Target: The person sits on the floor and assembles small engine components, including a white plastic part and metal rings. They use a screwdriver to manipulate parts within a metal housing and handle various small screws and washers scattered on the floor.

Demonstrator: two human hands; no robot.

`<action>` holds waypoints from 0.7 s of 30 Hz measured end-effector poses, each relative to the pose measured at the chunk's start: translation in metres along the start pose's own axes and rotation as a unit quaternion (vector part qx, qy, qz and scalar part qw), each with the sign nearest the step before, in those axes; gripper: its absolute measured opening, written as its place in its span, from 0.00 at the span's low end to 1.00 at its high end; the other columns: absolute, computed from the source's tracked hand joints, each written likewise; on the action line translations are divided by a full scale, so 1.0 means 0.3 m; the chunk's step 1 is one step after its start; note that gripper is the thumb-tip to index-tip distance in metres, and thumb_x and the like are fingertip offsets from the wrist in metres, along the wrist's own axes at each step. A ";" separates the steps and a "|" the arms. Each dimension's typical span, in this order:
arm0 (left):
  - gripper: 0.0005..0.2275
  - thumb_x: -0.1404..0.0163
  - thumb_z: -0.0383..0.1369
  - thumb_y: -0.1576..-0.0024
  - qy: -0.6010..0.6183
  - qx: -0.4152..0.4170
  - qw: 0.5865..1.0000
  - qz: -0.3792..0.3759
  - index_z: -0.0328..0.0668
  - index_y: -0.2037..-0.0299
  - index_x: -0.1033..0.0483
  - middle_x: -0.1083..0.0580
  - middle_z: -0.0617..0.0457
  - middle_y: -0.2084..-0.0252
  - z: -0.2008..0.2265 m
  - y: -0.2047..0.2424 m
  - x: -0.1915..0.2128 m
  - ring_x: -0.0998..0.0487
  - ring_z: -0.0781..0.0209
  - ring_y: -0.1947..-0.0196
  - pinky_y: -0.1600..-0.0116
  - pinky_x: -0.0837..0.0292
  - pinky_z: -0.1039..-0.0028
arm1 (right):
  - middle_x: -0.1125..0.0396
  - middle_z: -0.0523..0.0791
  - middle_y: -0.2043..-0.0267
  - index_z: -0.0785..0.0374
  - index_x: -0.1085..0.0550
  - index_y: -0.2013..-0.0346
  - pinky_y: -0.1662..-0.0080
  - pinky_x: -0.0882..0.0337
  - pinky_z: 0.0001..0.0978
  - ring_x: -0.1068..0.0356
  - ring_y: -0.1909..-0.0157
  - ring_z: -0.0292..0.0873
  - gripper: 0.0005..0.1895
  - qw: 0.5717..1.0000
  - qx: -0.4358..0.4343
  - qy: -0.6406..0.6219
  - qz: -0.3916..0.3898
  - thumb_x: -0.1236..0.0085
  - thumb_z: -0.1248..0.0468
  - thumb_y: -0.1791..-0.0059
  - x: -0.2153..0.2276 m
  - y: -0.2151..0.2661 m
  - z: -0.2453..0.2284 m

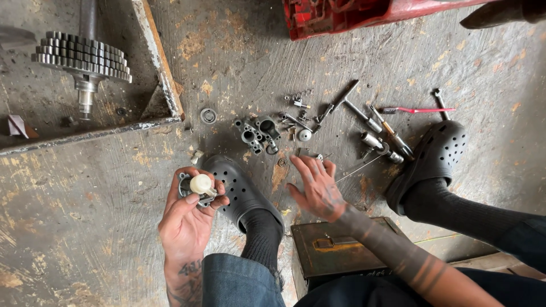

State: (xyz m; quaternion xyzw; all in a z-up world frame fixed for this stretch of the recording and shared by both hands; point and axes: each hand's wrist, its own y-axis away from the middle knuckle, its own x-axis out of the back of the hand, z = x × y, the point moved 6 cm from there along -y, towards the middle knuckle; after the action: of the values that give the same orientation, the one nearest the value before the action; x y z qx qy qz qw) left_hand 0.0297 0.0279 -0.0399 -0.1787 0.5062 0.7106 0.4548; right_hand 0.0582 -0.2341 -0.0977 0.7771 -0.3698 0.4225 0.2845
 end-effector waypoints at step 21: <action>0.18 0.59 0.24 0.45 -0.014 0.007 1.000 0.008 0.34 0.43 0.36 0.30 0.39 0.53 -0.008 -0.005 -0.002 0.27 0.47 0.53 0.53 0.26 0.63 | 0.41 0.52 0.44 0.60 0.37 0.37 0.45 0.39 0.44 0.36 0.50 0.51 0.45 0.993 -0.084 0.085 0.023 0.27 0.51 0.64 -0.058 -0.388 -0.091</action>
State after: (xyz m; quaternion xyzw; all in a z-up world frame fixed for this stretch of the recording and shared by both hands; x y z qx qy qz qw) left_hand 0.0307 0.0257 -0.0414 -0.1621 0.5058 0.7131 0.4575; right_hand 0.1345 -0.1420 -0.1147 0.7032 -0.3956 0.4611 0.3693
